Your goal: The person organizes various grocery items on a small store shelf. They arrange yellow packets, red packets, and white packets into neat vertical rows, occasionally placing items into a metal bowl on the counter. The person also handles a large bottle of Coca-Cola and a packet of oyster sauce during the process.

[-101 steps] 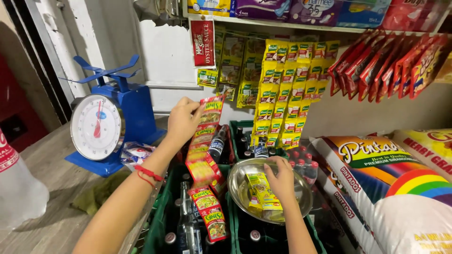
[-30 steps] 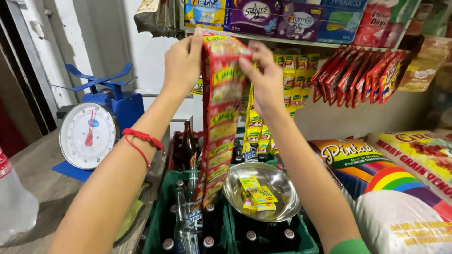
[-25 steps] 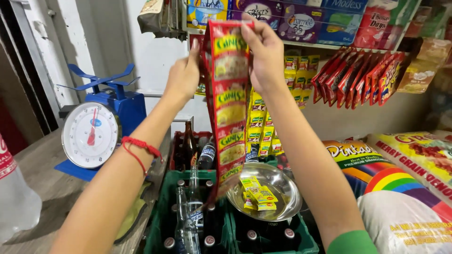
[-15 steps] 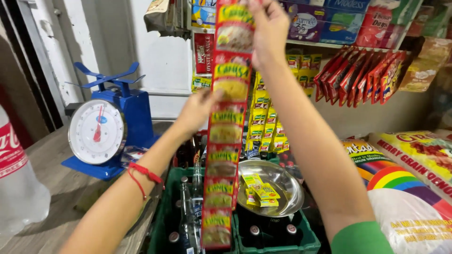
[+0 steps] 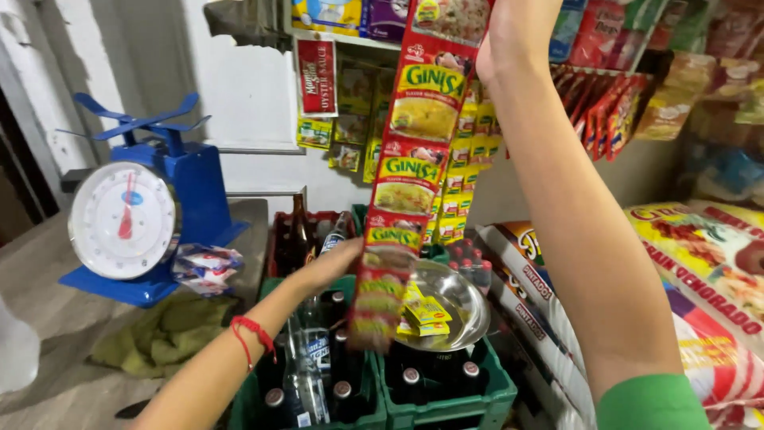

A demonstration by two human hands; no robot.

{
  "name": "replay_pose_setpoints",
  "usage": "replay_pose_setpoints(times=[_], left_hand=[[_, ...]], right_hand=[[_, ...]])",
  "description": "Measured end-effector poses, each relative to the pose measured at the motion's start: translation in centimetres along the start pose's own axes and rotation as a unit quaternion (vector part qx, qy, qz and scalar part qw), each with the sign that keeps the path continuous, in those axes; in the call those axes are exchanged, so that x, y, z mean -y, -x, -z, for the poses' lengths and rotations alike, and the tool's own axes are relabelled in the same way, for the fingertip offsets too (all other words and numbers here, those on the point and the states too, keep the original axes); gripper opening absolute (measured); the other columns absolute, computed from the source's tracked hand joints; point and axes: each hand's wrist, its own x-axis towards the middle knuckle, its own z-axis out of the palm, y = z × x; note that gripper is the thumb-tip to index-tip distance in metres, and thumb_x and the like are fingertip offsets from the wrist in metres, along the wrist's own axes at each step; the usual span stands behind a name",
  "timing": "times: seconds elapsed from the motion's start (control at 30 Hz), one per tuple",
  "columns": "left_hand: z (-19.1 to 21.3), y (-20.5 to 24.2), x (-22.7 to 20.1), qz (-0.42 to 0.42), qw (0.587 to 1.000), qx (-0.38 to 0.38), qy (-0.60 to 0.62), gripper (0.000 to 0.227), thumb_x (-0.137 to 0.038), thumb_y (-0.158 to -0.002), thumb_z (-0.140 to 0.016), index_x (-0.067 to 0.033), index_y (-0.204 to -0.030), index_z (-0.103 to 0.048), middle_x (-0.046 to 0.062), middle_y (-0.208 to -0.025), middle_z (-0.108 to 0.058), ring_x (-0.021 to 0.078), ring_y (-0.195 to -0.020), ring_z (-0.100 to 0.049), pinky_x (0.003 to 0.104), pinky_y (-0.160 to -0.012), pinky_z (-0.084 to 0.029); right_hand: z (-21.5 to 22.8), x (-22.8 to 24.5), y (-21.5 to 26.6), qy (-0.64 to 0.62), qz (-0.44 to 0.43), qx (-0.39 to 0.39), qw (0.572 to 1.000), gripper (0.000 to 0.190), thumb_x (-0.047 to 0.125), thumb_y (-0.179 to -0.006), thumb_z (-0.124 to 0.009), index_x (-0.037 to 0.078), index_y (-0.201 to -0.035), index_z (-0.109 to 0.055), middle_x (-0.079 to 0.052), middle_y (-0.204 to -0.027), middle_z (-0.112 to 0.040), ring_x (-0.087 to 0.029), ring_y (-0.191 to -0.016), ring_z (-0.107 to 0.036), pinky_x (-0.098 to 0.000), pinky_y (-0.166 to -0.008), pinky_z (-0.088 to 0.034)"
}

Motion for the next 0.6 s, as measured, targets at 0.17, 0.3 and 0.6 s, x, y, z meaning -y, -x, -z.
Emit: replay_pose_setpoints(times=[0.17,0.3,0.6], left_hand=[[-2.7,-0.4,4.4,-0.048,0.974,0.095,0.202,0.072,-0.053,-0.095,-0.058,-0.0065,-0.149,-0.051,0.020,-0.143,-0.060,0.0284,-0.125,-0.060,0.049,-0.105,-0.050],[-3.2,-2.0,11.3,0.007,0.948,0.238,0.212,0.082,-0.067,-0.090,-0.040,-0.0129,-0.150,-0.039,0.016,-0.149,-0.057,0.0333,-0.133,-0.059,0.053,-0.113,-0.047],[-4.4,1.0,5.6,0.009,0.952,0.297,-0.072,0.054,-0.037,-0.088,-0.052,-0.0080,-0.133,-0.054,0.010,-0.122,-0.065,0.0218,-0.109,-0.065,0.029,-0.093,-0.056]], right_hand=[[2.7,1.6,-0.2,-0.027,0.048,0.007,0.998,0.011,0.000,-0.084,-0.078,0.004,-0.087,-0.069,-0.012,-0.084,-0.077,-0.028,-0.076,-0.075,-0.0463,-0.072,-0.066],[6.4,3.4,-0.9,-0.037,0.074,0.002,0.997,0.013,-0.002,-0.082,-0.080,0.005,-0.084,-0.070,-0.012,-0.082,-0.077,-0.028,-0.075,-0.075,-0.0470,-0.072,-0.065],[15.2,9.9,2.4,-0.026,0.024,-0.025,0.999,0.015,0.018,-0.089,-0.071,0.005,-0.095,-0.069,-0.014,-0.095,-0.075,-0.029,-0.087,-0.073,-0.0515,-0.088,-0.068]])
